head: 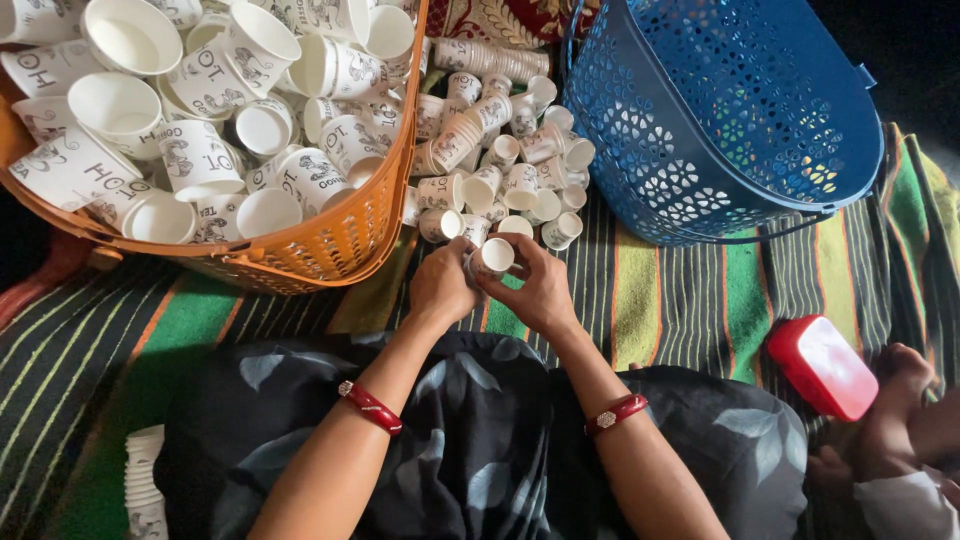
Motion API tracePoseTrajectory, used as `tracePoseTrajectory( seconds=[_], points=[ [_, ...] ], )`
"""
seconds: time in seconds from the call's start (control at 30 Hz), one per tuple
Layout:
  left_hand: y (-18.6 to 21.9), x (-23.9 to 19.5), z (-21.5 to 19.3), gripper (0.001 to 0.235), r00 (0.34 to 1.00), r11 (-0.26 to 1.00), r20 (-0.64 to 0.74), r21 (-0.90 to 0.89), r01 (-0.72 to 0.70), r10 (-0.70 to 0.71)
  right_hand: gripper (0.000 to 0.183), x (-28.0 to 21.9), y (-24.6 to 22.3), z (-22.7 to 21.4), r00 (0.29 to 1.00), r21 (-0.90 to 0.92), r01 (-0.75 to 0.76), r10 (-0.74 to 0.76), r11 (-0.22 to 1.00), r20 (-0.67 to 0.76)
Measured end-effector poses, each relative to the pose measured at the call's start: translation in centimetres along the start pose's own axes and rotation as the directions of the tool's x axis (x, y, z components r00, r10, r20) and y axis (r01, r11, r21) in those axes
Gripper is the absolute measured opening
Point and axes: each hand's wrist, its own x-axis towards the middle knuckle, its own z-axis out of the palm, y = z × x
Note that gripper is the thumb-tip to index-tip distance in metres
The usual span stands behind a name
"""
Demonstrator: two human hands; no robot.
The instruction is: Sorting small paper cups into a basket and a plastic bag.
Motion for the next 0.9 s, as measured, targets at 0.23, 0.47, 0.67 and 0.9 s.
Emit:
tracePoseTrajectory(
  seconds=[0.23,0.47,0.67,0.9],
  points=[
    [2.6,-1.4,-3.0,0.068,0.999,0.997,0.035,-0.060,0.039,-0.037,0.071,1.2,-1.8,-1.3,0.998,-0.048,0.069,-0.069,0.996,-0.013],
    [0.0,-0.6,-0.7,0.057,0.961,0.950,-0.126,-0.166,-0.265,0.246,0.056,7.8,-9.9,-0.3,0.951,-0.088,0.279,-0.288,0.956,-0.116],
    [-0.3,-0.1,-0.2,0.056,0.964,0.960,-0.128,-0.129,-0.249,0.233,0.045,16.1,-14.6,3.2,0.829,-0.275,0.533,-0.559,0.800,-0.023],
    [0.5,-0.1,-1.4,0.059,0.984,0.977,-0.040,-0.118,-0.178,0.174,0.053,23.9,-13.3,5.6,0.733,-0.366,0.633,-0.680,0.682,-0.002]
  ],
)
